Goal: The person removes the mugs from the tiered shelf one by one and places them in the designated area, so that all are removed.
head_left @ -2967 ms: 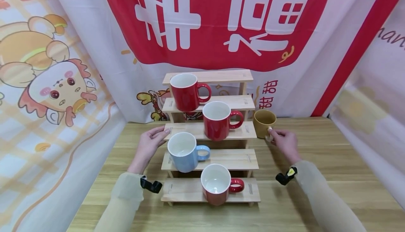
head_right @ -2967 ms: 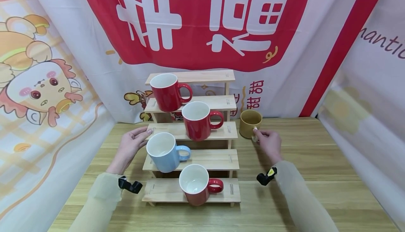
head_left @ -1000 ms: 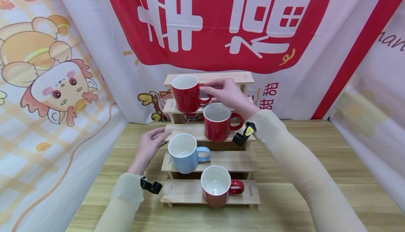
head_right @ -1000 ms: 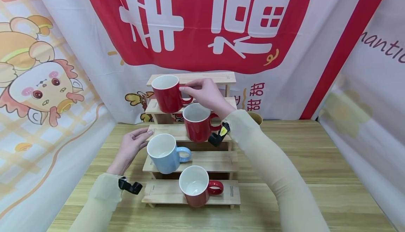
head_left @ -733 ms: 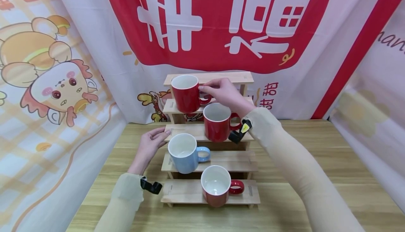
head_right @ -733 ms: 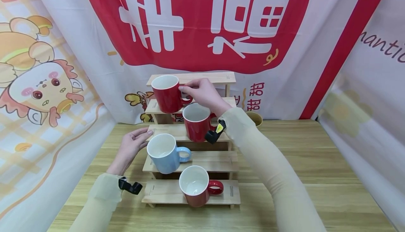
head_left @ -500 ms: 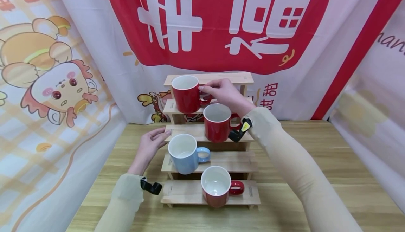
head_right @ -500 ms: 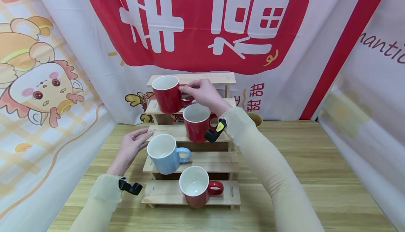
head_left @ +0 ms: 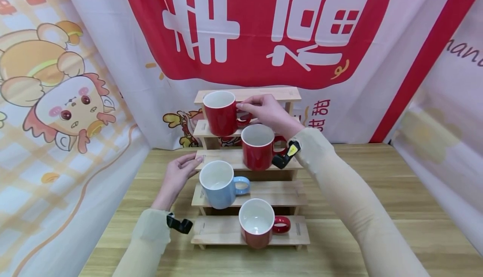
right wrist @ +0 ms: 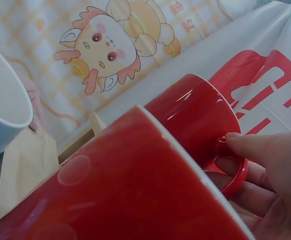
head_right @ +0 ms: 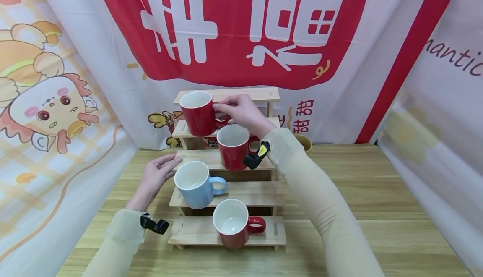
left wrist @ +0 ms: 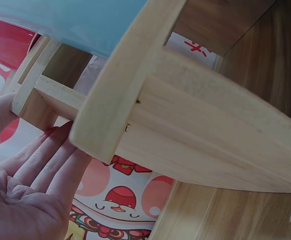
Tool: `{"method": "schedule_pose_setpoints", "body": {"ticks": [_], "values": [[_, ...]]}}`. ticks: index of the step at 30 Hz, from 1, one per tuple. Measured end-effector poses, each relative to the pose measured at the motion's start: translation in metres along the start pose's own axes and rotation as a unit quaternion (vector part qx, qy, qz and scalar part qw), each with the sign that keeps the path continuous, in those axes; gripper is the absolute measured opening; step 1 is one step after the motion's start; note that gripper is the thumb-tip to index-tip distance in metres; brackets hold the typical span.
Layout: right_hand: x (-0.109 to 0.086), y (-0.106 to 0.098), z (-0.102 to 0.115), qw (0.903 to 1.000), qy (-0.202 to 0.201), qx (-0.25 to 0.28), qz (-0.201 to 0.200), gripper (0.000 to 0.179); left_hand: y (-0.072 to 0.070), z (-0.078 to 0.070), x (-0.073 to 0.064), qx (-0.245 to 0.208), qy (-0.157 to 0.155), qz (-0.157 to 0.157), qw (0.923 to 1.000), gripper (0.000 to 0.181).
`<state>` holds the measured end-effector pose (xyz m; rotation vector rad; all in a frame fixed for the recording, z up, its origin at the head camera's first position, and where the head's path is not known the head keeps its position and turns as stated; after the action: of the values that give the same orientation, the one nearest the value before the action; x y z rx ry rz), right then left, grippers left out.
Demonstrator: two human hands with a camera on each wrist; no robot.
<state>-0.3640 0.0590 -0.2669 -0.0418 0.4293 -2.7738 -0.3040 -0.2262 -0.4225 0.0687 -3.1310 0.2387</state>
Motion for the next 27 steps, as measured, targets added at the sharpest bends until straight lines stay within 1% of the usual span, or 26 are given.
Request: {"method": "schedule_pose_setpoints", "body": {"ticks": [11,19,27], "values": [[0.0017,0.0003,-0.0015,0.9997,-0.021,0.010,0.006,0.028,-0.0004,-0.0026,-0.0032,-0.003,-0.001,0.001,1.0000,0.066],[0.0051,-0.0009,-0.0042,0.9997,-0.022,0.004,0.010,0.029,0.0001,-0.0029,-0.0037,-0.006,-0.002,-0.001,1.0000,0.064],[-0.0017,-0.0029,0.0026,0.9992,-0.037,0.012,0.001,0.030,0.0018,-0.0045,-0.0044,-0.014,0.004,-0.002,0.9999,0.063]]}}
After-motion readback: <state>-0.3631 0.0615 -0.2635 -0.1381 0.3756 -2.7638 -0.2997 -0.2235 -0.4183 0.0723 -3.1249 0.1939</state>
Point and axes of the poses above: each hand's wrist, its own x-axis towards the middle knuckle, its own y-axis out of the palm, z = x × y, the point moved 6 cm from there along x, towards the middle knuckle, and after that the axes turned 3 degrees about y, right-handed, at the moved point
